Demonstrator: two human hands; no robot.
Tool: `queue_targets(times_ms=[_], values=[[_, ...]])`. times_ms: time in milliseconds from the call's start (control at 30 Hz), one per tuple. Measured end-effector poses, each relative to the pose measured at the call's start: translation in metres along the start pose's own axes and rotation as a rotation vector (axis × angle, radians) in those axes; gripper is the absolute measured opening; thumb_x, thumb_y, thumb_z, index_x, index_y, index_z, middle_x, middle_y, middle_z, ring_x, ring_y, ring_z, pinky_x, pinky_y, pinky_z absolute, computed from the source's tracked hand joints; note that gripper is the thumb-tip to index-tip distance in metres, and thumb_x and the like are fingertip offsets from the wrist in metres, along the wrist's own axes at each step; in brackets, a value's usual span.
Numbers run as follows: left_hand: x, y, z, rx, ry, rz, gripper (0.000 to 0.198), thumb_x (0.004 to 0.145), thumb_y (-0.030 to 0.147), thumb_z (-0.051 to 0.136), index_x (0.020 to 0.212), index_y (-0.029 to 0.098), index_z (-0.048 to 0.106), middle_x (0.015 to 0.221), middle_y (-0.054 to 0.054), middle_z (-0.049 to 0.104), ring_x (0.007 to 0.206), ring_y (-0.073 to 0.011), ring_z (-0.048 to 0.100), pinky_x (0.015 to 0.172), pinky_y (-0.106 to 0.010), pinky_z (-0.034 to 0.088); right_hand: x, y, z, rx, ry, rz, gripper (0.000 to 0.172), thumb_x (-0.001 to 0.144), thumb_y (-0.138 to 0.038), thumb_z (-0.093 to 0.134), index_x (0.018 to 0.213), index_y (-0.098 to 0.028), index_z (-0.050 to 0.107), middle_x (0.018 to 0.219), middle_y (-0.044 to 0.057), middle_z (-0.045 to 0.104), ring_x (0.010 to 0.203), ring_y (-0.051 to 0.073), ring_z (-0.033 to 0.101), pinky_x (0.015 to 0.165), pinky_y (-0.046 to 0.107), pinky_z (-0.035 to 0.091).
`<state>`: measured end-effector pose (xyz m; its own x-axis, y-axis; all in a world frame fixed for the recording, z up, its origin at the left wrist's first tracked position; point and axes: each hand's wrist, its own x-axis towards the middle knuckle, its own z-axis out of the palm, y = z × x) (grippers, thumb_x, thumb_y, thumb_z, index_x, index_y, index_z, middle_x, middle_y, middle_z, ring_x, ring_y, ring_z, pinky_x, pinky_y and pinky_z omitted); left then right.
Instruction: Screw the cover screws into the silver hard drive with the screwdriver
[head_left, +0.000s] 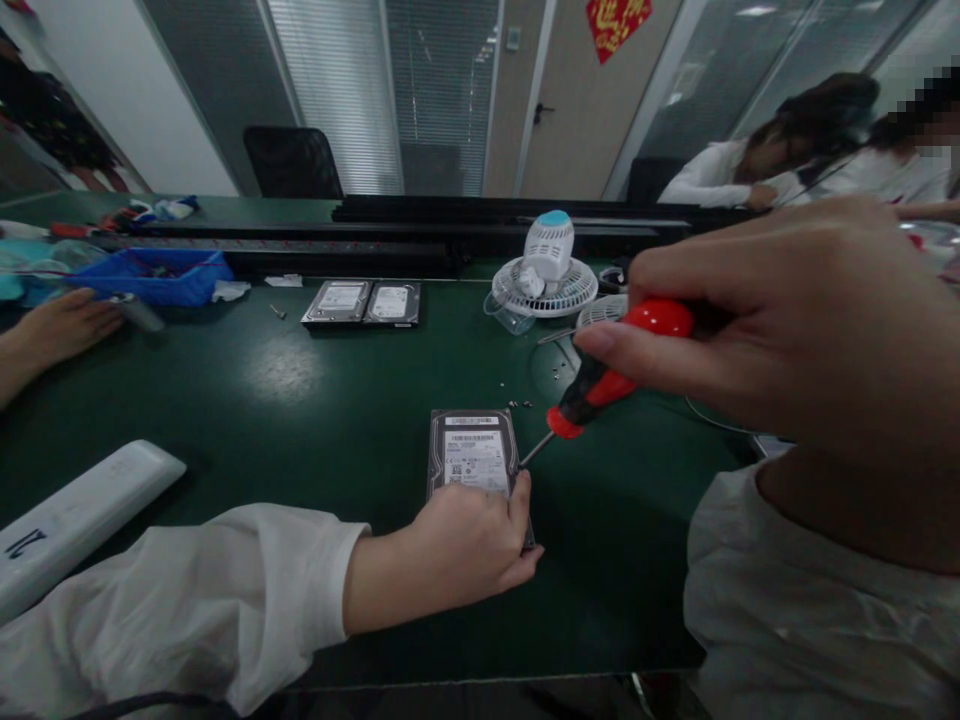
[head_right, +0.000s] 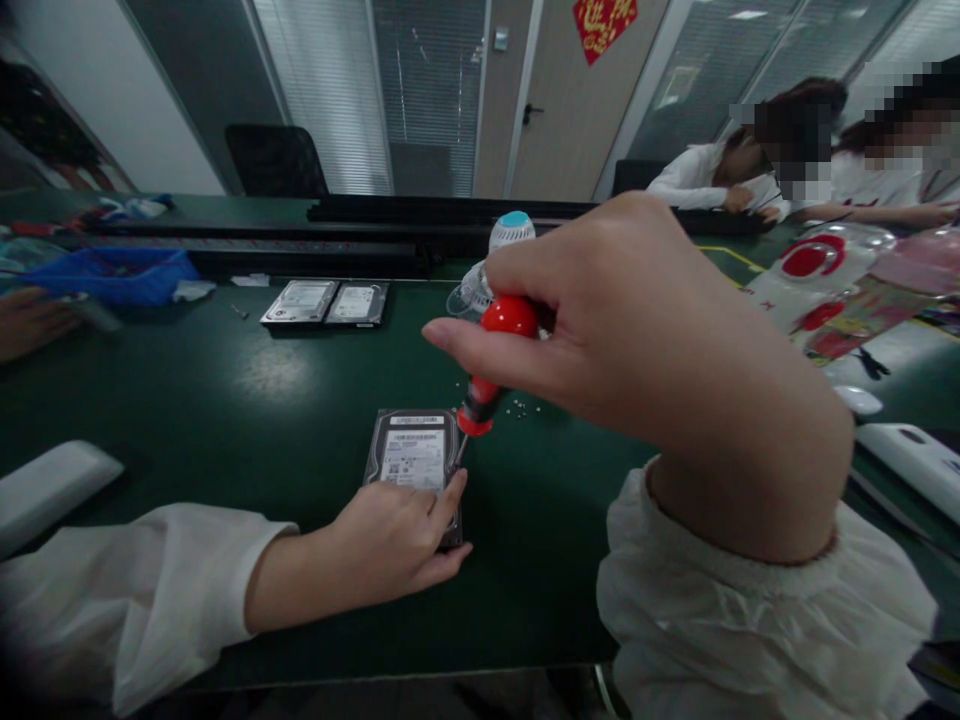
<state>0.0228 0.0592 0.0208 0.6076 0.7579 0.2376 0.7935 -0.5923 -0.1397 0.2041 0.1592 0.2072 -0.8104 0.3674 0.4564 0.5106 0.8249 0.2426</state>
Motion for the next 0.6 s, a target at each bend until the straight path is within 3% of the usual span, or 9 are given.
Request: queue_targets(times_ms=[67,133,267,367,467,533,600], values=[[0.0,0.0,0.0,0.002,0.005,0.001,0.071,0.098,0.055,0.058,0.137,-0.004,0.064,0.076,-0.015,0.076,0.053,-0.0226,0.068,0.043,-0.032,0.045,0.002,-0.001,0.001,0.008,-0.023,0.016,0.055,0.103,-0.051,0.047,0.057,-0.022,0.035,0.051,-0.004,0.029,0.047,0.011,0.028,0.056,0.032,0.02],[0.0,0.001,0.0,0.007,0.015,0.004,0.072,0.098,0.056,0.059,0.136,-0.004,0.064,0.075,-0.014,0.075,0.053,-0.0223,0.068,0.044,-0.031,0.044,0.004,-0.001,0.004,0.074,-0.053,0.016,0.054,0.105,-0.051,0.038,0.059,-0.022,0.038,0.052,-0.003,0.034,0.048,0.011,0.03,0.056,0.032,0.021],[-0.002,0.0,0.001,0.016,0.031,0.013,0.071,0.099,0.055,0.056,0.135,-0.005,0.064,0.074,-0.015,0.075,0.053,-0.022,0.067,0.044,-0.031,0.043,0.007,-0.004,0.007,0.224,-0.104,0.034,0.041,0.106,-0.042,0.031,0.082,-0.02,0.057,0.072,0.0,0.055,0.06,0.012,0.047,0.062,0.031,0.031],[-0.002,0.0,0.002,0.01,0.024,0.02,0.071,0.1,0.055,0.054,0.136,-0.005,0.063,0.073,-0.014,0.074,0.052,-0.0212,0.066,0.044,-0.031,0.043,0.007,-0.007,0.003,0.323,-0.153,0.007,0.042,0.103,-0.037,0.023,0.096,-0.022,0.061,0.086,0.002,0.061,0.072,0.015,0.058,0.07,0.032,0.039],[-0.001,0.0,0.002,0.006,-0.012,0.014,0.071,0.101,0.055,0.053,0.138,-0.005,0.062,0.074,-0.014,0.074,0.053,-0.0209,0.066,0.045,-0.03,0.044,0.006,-0.01,0.0,0.334,-0.166,0.01,0.039,0.102,-0.036,0.027,0.095,-0.023,0.063,0.076,0.001,0.06,0.064,0.015,0.056,0.067,0.034,0.039],[0.0,0.0,0.002,0.014,-0.021,0.011,0.072,0.101,0.056,0.052,0.138,-0.005,0.061,0.074,-0.015,0.074,0.054,-0.0211,0.067,0.046,-0.03,0.044,0.006,-0.01,0.0,0.278,-0.14,0.028,0.031,0.101,-0.035,0.039,0.091,-0.022,0.065,0.065,-0.001,0.056,0.055,0.014,0.049,0.062,0.035,0.037],[0.0,0.0,0.001,0.023,-0.018,0.009,0.072,0.101,0.056,0.051,0.138,-0.005,0.062,0.074,-0.016,0.075,0.054,-0.0212,0.067,0.046,-0.03,0.045,0.005,-0.009,0.001,0.185,-0.109,0.037,0.034,0.101,-0.04,0.046,0.079,-0.022,0.065,0.055,-0.001,0.049,0.049,0.014,0.041,0.058,0.036,0.032]])
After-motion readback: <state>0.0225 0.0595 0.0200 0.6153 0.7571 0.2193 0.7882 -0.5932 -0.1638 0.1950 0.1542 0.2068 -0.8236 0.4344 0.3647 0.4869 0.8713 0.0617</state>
